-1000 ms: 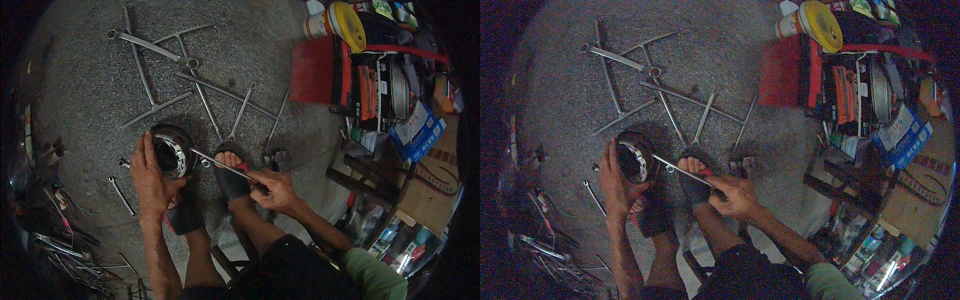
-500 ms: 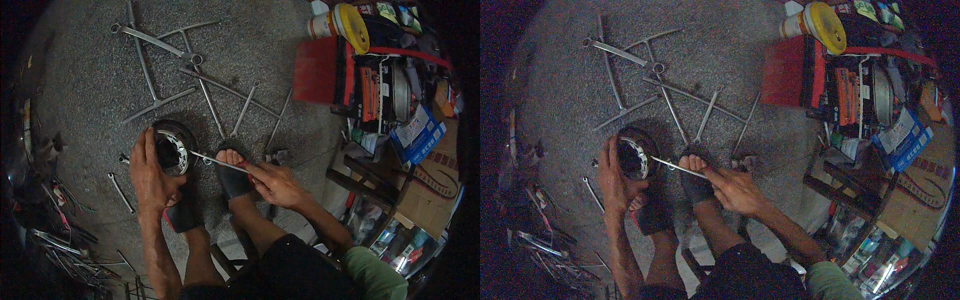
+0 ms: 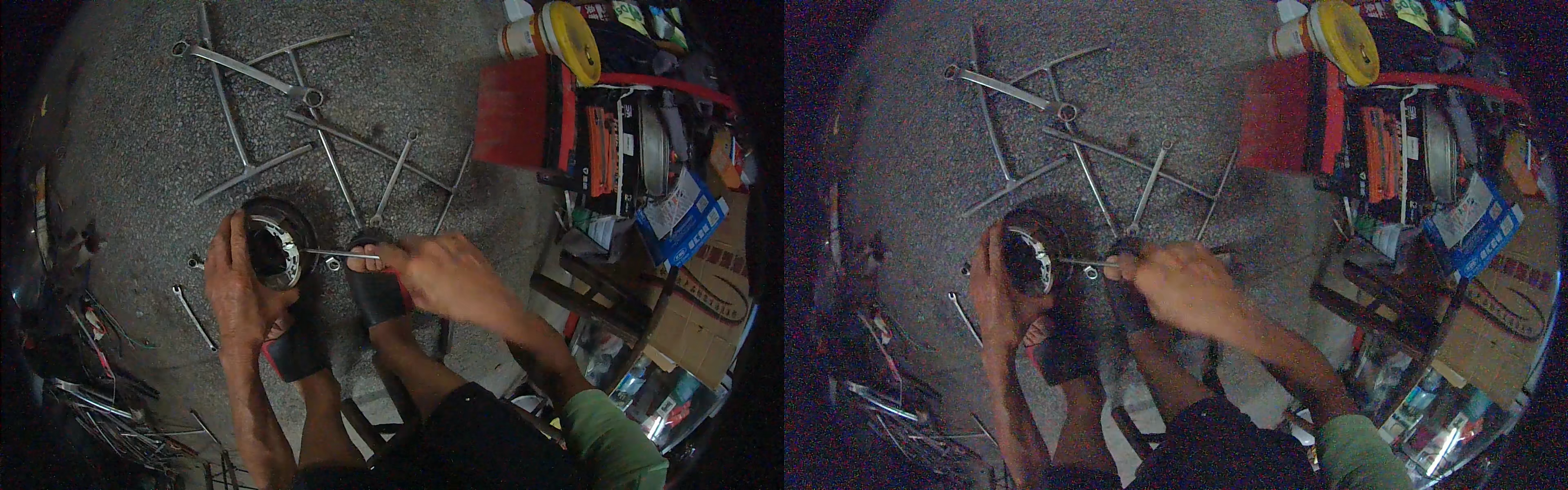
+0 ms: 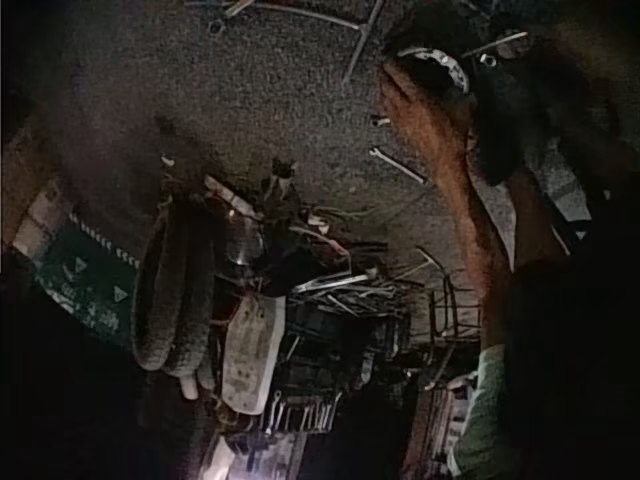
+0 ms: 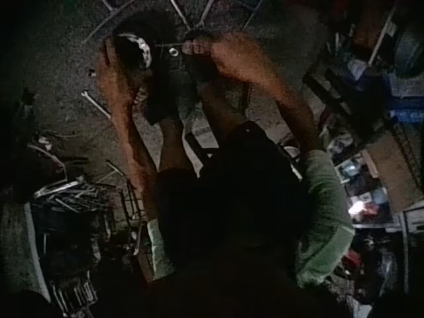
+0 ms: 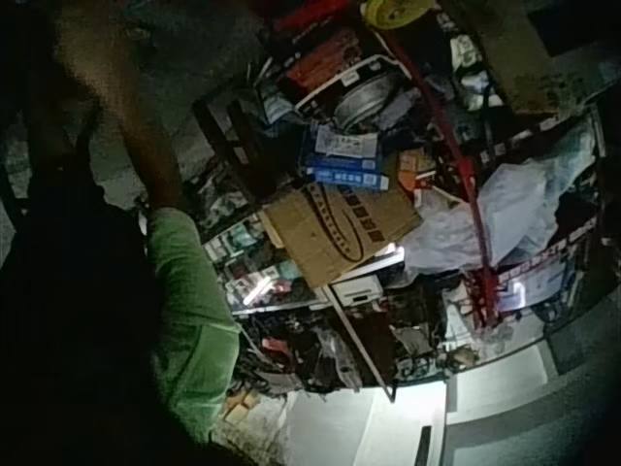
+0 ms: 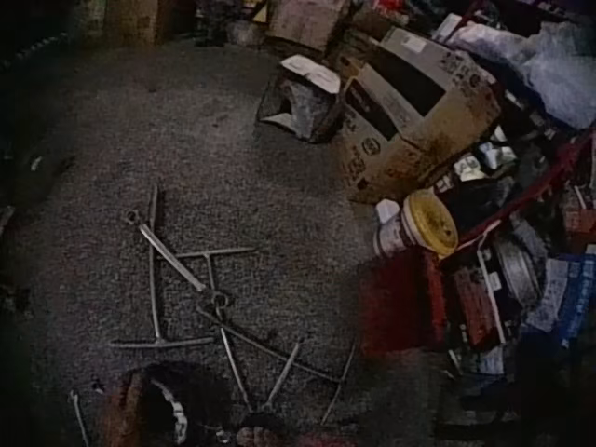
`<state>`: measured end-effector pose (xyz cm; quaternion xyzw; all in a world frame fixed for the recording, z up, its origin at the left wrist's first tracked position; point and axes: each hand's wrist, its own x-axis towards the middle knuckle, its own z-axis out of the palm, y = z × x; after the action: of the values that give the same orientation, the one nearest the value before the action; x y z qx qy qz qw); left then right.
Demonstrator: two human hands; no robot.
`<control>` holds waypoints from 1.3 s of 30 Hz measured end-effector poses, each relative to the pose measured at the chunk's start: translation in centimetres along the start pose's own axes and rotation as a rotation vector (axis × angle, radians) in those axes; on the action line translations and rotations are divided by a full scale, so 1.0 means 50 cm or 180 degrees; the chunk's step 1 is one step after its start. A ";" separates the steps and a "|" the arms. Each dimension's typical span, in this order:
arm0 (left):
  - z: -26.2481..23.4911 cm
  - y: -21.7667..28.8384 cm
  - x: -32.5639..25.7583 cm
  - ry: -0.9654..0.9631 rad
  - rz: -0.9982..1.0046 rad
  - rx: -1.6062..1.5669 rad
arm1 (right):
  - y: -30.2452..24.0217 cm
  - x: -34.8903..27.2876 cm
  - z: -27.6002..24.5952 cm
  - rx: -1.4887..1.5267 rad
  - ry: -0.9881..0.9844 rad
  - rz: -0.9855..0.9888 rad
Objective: The person sits on the floor and uses a wrench to tighten bolts on a circular metal component. They then pick up a brake shoe assembly and fit it into the metal housing, adjusting the parts by hand.
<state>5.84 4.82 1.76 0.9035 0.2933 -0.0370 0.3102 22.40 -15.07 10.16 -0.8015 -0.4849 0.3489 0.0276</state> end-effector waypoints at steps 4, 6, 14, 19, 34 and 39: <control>-0.001 0.009 0.003 -0.0122 -0.0030 0.0076 | 0.085 0.035 0.075 0.0946 -0.0093 -0.0220; 0.000 0.002 0.001 -0.0042 0.0023 0.0049 | 0.084 0.033 0.093 0.1150 0.0127 -0.0300; -0.005 0.001 0.002 -0.0075 0.0029 0.0181 | -0.033 -0.026 0.083 0.0273 0.0293 0.0126; -0.009 0.004 0.005 -0.0130 0.0021 0.0119 | 0.049 0.018 0.124 0.0889 -0.0012 -0.0172; -0.024 -0.008 -0.001 -0.0261 -0.0001 0.0134 | -0.081 -0.007 0.021 0.0067 -0.0292 0.0303; -0.002 -0.007 -0.011 -0.0070 0.0097 -0.0077 | 0.033 0.016 0.063 0.0626 -0.0461 -0.0022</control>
<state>5.18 4.81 1.79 0.9036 0.2765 -0.0387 0.3249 22.05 -16.21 6.72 -0.7659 -0.4519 0.4517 0.0721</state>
